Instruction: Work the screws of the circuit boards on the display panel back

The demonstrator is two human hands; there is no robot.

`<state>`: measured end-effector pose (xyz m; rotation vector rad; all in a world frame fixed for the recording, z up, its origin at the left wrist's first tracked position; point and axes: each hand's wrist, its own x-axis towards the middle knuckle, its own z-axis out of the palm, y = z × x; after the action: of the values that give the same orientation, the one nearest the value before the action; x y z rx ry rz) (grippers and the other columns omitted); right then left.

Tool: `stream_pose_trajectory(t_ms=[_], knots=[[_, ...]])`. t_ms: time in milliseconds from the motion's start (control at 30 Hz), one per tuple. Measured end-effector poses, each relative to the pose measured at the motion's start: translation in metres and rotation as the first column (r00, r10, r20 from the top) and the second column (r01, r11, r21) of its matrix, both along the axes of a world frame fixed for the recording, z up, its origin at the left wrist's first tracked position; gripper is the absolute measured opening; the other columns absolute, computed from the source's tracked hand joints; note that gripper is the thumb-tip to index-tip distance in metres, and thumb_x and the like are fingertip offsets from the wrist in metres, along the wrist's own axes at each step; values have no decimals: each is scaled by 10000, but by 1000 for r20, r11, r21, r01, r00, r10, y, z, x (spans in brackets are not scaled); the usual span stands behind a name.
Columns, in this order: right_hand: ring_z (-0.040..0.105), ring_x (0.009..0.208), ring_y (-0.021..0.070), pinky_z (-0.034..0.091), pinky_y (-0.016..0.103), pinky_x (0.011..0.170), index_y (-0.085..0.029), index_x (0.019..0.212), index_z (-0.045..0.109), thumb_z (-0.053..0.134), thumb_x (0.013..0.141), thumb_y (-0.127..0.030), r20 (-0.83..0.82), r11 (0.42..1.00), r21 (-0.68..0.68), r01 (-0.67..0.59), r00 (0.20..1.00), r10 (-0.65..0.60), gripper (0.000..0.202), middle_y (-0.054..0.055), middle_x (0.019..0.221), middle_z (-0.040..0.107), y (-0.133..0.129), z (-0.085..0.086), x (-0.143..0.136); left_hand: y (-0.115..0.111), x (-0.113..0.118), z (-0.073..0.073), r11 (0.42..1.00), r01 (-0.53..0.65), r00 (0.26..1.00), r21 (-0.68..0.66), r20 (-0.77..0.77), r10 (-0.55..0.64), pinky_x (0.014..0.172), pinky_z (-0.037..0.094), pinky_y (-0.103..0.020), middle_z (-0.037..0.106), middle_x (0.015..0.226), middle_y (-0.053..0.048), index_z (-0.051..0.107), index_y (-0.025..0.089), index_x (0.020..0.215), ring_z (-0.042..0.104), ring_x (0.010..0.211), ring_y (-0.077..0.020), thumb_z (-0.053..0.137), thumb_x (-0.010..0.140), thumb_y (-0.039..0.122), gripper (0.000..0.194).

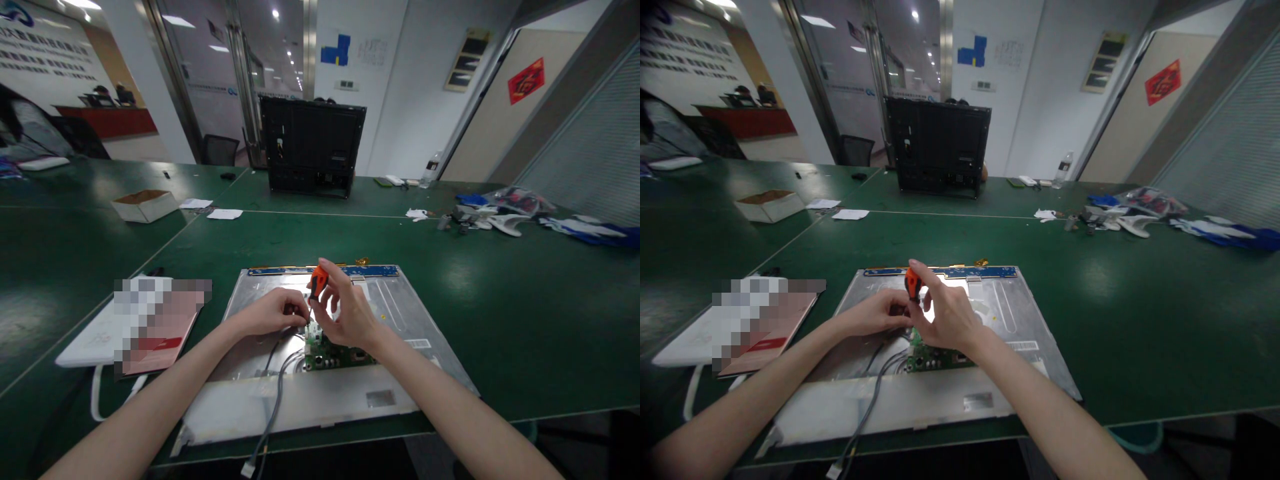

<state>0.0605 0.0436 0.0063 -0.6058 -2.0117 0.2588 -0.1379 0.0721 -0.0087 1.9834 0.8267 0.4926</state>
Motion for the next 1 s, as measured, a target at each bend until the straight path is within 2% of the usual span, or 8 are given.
stream_pose_trajectory(t_ms=[133, 233, 467, 667, 833, 1000], knots=[[586, 547, 120, 423, 240, 418, -263, 1489, 127, 530, 846, -132, 7, 1000, -29, 2, 1000, -2, 770, 22, 869, 632, 1, -2, 1, 0, 0, 1, 1000, 21, 1000, -5, -8, -21, 687, 460, -272, 661, 805, -34, 701, 144, 850, 587, 735, -161, 655, 785, 240, 124], [571, 533, 113, 418, 240, 421, -267, 1481, 147, 545, 857, -155, 9, 999, -28, 27, 1000, -27, 749, 9, 845, 626, 2, -5, 0, 0, -1, 0, 999, 8, 1000, 38, -7, -8, 680, 453, -265, 659, 767, -22, 696, 150, 807, 579, 717, -154, 665, 771, 216, 80], [542, 500, 98, 415, 232, 419, -289, 1449, 217, 585, 877, -221, 1, 999, 10, 36, 999, -36, 683, -18, 805, 599, 3, -5, 0, 0, -1, 0, 999, -6, 1000, 46, 5, 6, 627, 433, -245, 642, 730, -6, 669, 156, 747, 553, 658, -129, 657, 770, 182, 37], [561, 526, 112, 412, 230, 415, -271, 1472, 201, 570, 847, -163, 16, 999, -19, 31, 999, -31, 734, -11, 796, 607, 1, -3, 1, 1, -1, 2, 999, 20, 1000, 36, -6, -19, 673, 446, -266, 652, 782, -25, 700, 156, 791, 572, 716, -149, 661, 782, 206, 64], [563, 531, 107, 411, 229, 414, -263, 1474, 169, 541, 841, -139, 3, 999, -27, 24, 1000, -24, 744, 18, 863, 627, 0, -2, 0, 1, -1, 3, 998, 52, 998, 33, -27, -51, 693, 451, -271, 663, 798, -35, 726, 154, 858, 585, 744, -163, 650, 795, 215, 116], [520, 488, 102, 395, 232, 401, -266, 1456, 189, 561, 847, -162, -1, 999, -11, 45, 999, -45, 721, -33, 755, 558, 2, -5, 0, 1, -1, 1, 998, 43, 999, 56, -15, -42, 682, 449, -269, 654, 776, -30, 717, 152, 816, 579, 728, -156, 656, 792, 206, 85]])
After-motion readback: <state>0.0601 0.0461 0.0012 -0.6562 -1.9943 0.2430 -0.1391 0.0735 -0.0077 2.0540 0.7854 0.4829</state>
